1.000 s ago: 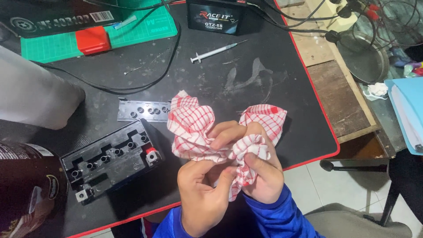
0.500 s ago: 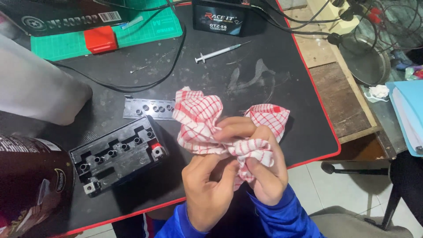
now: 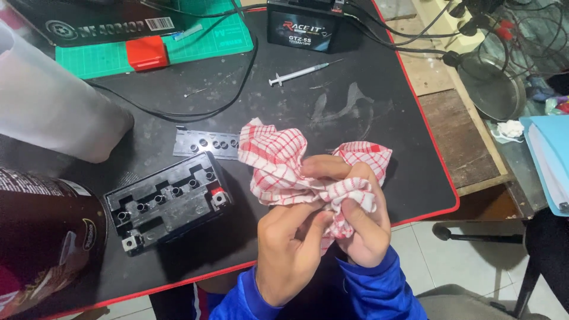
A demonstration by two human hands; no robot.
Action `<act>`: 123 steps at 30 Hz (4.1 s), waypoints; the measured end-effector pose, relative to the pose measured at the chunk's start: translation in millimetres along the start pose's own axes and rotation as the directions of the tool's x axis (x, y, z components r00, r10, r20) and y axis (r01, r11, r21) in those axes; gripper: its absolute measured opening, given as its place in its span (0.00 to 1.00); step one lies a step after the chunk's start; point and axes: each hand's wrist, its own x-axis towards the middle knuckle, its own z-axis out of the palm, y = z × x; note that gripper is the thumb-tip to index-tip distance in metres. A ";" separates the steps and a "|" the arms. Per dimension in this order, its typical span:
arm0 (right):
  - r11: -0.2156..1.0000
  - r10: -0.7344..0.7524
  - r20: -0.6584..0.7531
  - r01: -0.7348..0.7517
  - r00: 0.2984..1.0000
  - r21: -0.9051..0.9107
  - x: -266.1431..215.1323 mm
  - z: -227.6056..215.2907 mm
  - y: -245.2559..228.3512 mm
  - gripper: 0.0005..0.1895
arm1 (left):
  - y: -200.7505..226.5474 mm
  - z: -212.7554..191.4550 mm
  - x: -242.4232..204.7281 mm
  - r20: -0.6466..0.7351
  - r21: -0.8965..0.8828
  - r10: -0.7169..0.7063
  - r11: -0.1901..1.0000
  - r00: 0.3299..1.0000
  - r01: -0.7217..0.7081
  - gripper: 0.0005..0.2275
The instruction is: Using a syringe to fill the cells of a lead-acid battery with electrolyte liquid and wiping the tools with a cloth.
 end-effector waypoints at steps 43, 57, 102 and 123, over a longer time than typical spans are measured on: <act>0.977 0.201 -0.239 -0.176 0.950 0.125 8.3 12.3 -11.4 0.12 | 13.1 -0.5 10.1 -0.017 -0.075 -0.072 0.995 0.997 0.071 0.09; 0.981 0.185 -0.213 -0.192 0.959 -0.011 7.8 20.6 -12.7 0.16 | 9.0 -1.7 1.6 -0.098 0.017 0.008 1.000 0.995 -0.006 0.06; 0.989 0.118 -0.212 -0.096 0.970 0.114 7.4 8.9 -1.1 0.17 | 16.8 -8.0 -0.8 -0.035 0.025 -0.035 0.999 0.999 0.036 0.08; 0.991 0.130 -0.057 -0.128 0.990 0.034 8.8 18.7 -1.9 0.17 | 5.7 -4.9 5.9 0.046 -0.270 -0.243 0.931 0.969 0.247 0.05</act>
